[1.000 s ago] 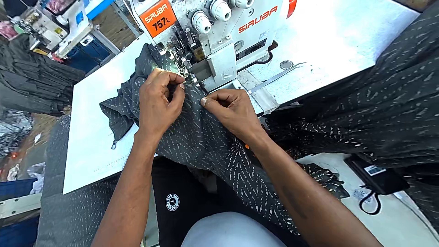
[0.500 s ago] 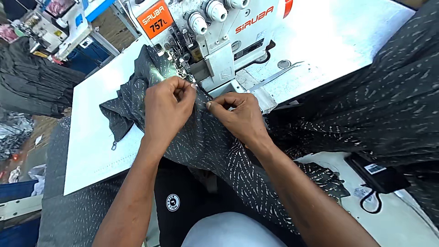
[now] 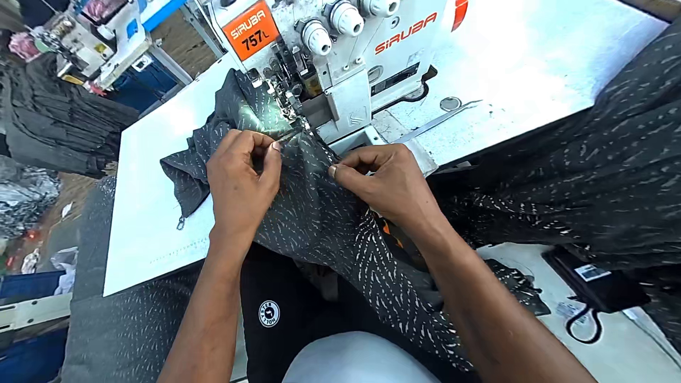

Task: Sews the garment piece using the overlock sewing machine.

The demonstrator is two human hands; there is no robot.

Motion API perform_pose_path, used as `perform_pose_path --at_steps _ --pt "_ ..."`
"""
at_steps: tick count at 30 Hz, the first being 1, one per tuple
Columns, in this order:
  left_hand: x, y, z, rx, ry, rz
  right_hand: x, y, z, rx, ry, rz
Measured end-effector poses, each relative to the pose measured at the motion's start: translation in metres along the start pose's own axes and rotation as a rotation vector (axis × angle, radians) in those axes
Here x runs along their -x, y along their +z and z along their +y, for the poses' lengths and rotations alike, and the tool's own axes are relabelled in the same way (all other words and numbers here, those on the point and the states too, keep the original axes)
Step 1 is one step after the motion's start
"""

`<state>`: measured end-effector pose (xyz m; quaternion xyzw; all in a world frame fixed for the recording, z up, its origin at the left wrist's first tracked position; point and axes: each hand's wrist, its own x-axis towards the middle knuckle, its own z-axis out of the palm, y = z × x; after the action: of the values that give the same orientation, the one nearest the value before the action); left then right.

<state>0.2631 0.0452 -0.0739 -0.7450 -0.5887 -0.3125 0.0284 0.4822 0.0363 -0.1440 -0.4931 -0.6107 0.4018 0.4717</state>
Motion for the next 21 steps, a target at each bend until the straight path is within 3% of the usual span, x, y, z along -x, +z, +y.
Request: perform_pose_path --at_steps 12,21 --pt "-0.007 0.002 -0.02 0.036 0.042 -0.043 0.002 0.003 -0.001 -0.332 0.068 -0.027" --pt "-0.002 -0.004 -0.019 -0.037 0.072 -0.057 -0.003 0.004 0.003 -0.346 0.095 -0.007"
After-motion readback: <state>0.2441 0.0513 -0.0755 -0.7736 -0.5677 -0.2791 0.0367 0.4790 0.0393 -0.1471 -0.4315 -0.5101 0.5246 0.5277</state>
